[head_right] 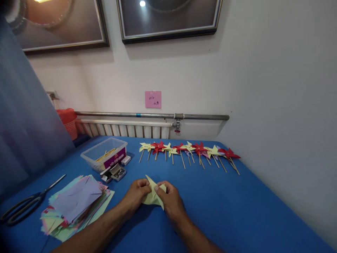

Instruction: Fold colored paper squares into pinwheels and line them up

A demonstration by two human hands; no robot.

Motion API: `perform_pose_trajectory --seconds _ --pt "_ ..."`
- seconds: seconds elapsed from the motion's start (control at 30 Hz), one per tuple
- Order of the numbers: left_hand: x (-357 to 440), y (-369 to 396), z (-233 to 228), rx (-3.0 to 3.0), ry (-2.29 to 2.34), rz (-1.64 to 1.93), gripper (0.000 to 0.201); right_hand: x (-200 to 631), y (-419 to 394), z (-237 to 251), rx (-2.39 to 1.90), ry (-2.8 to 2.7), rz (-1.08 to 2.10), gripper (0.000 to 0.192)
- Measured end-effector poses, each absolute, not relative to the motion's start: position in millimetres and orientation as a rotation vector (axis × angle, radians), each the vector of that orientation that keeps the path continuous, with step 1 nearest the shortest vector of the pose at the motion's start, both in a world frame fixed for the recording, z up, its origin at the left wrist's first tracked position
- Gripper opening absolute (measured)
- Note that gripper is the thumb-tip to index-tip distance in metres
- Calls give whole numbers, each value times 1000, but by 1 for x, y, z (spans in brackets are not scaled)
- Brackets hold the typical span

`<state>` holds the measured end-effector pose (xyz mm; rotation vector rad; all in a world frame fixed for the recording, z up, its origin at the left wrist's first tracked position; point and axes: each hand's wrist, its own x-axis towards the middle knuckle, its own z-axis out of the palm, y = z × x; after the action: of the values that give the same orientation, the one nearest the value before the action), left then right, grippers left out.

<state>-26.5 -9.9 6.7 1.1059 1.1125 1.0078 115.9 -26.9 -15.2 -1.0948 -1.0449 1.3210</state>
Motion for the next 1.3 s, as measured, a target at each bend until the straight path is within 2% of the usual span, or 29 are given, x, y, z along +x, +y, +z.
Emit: perform_pose_trajectory --seconds 0.83,1.3 --pt "-22 -15 12 980 1020 1077 39 112 -30 -10 -1180 -1072 1211 38" --pt "-30 -8 13 907 1054 1174 34 118 -26 -17 -1082 -992 1312 48"
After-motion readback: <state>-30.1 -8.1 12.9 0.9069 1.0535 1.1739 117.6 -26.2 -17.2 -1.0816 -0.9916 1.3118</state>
